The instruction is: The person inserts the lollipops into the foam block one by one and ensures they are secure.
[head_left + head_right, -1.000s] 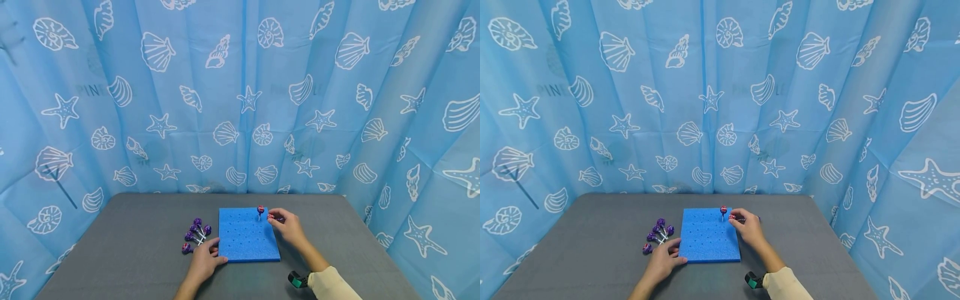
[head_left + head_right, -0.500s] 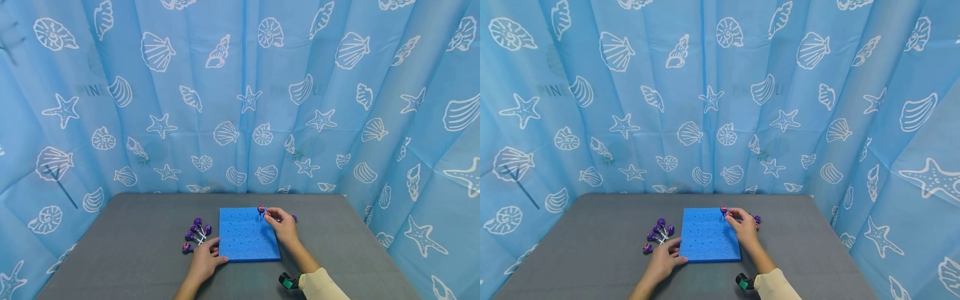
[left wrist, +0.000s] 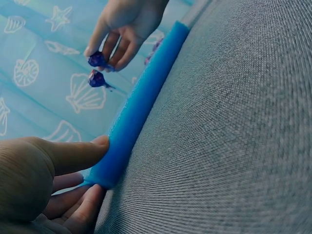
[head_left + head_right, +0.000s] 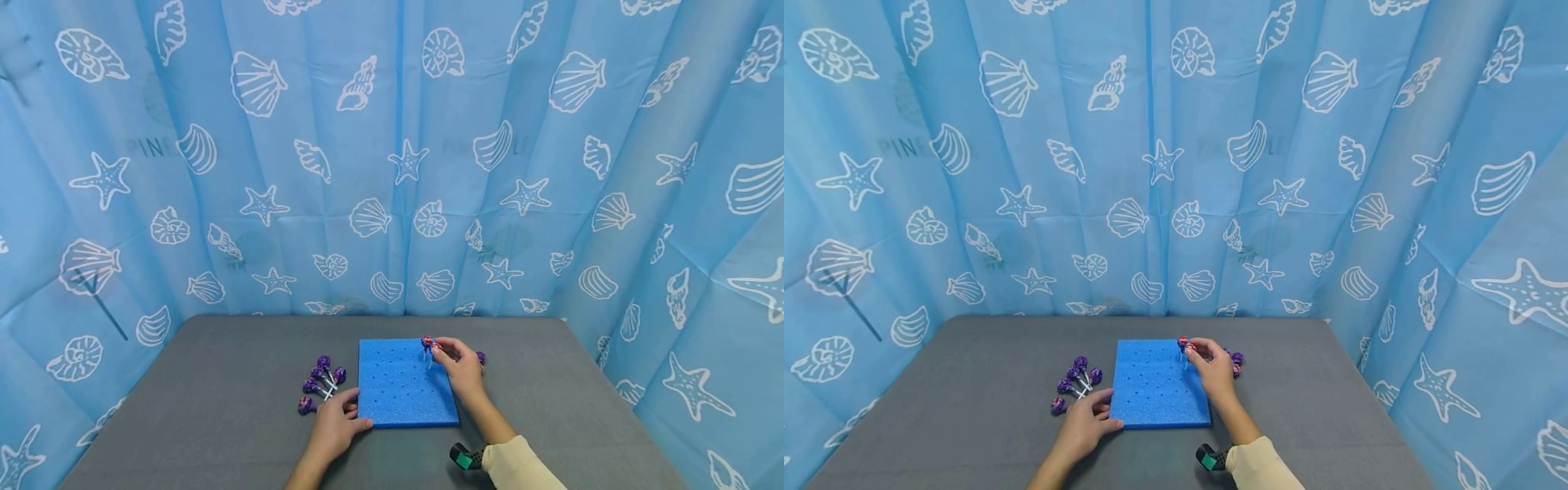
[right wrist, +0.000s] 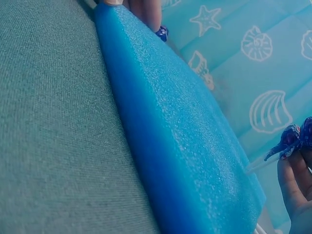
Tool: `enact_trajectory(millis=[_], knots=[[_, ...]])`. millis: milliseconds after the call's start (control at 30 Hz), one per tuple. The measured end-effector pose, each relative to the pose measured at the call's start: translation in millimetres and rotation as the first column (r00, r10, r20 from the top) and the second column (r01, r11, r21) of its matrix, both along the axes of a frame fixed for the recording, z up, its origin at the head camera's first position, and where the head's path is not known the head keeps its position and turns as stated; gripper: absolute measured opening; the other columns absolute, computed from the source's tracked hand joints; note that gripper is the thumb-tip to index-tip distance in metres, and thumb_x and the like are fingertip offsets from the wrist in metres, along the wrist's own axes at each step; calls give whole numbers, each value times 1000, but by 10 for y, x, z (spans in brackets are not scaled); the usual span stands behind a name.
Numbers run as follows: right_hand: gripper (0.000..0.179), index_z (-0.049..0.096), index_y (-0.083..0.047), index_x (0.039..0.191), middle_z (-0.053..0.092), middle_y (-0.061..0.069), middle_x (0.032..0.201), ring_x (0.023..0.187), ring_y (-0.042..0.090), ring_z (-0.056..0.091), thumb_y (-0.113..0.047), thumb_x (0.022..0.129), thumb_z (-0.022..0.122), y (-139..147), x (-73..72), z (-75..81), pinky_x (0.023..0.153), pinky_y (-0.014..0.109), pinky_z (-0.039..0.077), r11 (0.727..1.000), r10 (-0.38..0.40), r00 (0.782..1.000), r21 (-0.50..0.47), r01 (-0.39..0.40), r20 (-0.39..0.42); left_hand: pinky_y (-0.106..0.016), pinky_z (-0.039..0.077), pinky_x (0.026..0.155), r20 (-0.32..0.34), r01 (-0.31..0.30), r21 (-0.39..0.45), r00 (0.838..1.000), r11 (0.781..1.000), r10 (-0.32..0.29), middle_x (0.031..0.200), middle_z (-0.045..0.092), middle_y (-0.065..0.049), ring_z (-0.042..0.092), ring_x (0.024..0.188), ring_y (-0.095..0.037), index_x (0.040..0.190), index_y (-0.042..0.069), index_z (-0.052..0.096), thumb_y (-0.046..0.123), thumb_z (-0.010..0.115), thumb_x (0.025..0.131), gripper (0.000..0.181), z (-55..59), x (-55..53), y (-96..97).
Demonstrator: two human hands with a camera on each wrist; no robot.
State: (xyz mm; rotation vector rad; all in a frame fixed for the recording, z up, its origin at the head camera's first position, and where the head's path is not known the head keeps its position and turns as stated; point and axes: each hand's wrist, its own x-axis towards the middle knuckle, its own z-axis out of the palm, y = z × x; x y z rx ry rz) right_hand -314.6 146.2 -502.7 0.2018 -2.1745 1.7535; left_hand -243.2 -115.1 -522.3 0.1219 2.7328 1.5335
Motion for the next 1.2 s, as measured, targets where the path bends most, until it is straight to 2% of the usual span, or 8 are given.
enact_trajectory(millis=[200, 467, 733, 800, 1033, 1200], knots=[[22, 67, -2, 109, 67, 11, 103, 92, 21, 65, -12, 91, 70, -38, -2, -4, 78, 23, 55, 1000, -7, 1000, 6, 7, 19, -32, 56, 76, 0, -6, 6, 1000, 1000, 6, 101, 64, -10, 62, 95, -22, 126, -4, 60, 9, 88, 68, 65, -1, 6, -9], [21, 68, -1, 108, 68, 12, 102, 91, 22, 66, -10, 89, 71, -60, -4, -48, 76, 25, 56, 1000, -8, 1000, 12, 8, 3, -31, 56, 76, 3, -9, 6, 1000, 1000, 9, 100, 64, -9, 62, 94, -22, 126, -4, 60, 8, 88, 68, 65, -6, 6, -5], [22, 68, 1, 109, 69, 13, 102, 92, 23, 65, -10, 90, 71, -85, -16, -79, 75, 19, 54, 1000, -13, 999, 27, 12, 33, -32, 56, 76, 13, -20, 1, 1000, 1000, 20, 102, 64, -10, 62, 95, -22, 126, -3, 61, 8, 88, 68, 65, 12, 13, -1], [23, 67, 3, 109, 69, 15, 102, 93, 26, 64, -8, 90, 70, -94, 3, -53, 74, 18, 53, 1000, -8, 999, 22, 7, 36, -32, 56, 76, 10, -22, 4, 1000, 1000, 22, 102, 64, -11, 63, 96, -23, 126, -4, 61, 7, 88, 68, 65, 9, 12, -3], [24, 64, 10, 111, 67, 22, 102, 93, 29, 64, -2, 90, 68, -132, 198, 201, 73, 17, 53, 999, 13, 999, 33, -14, 30, -31, 56, 76, -21, -18, 10, 1000, 1000, 18, 102, 64, -11, 64, 95, -23, 125, -4, 61, 7, 88, 67, 65, -5, 11, 7], [25, 63, 10, 112, 67, 22, 104, 94, 28, 64, -3, 91, 67, -127, 241, 245, 74, 16, 52, 999, 12, 998, 30, -14, 55, -30, 56, 76, -32, -18, 11, 999, 1000, 18, 100, 65, -11, 64, 94, -22, 125, -4, 62, 8, 88, 67, 65, -20, 8, 17]])
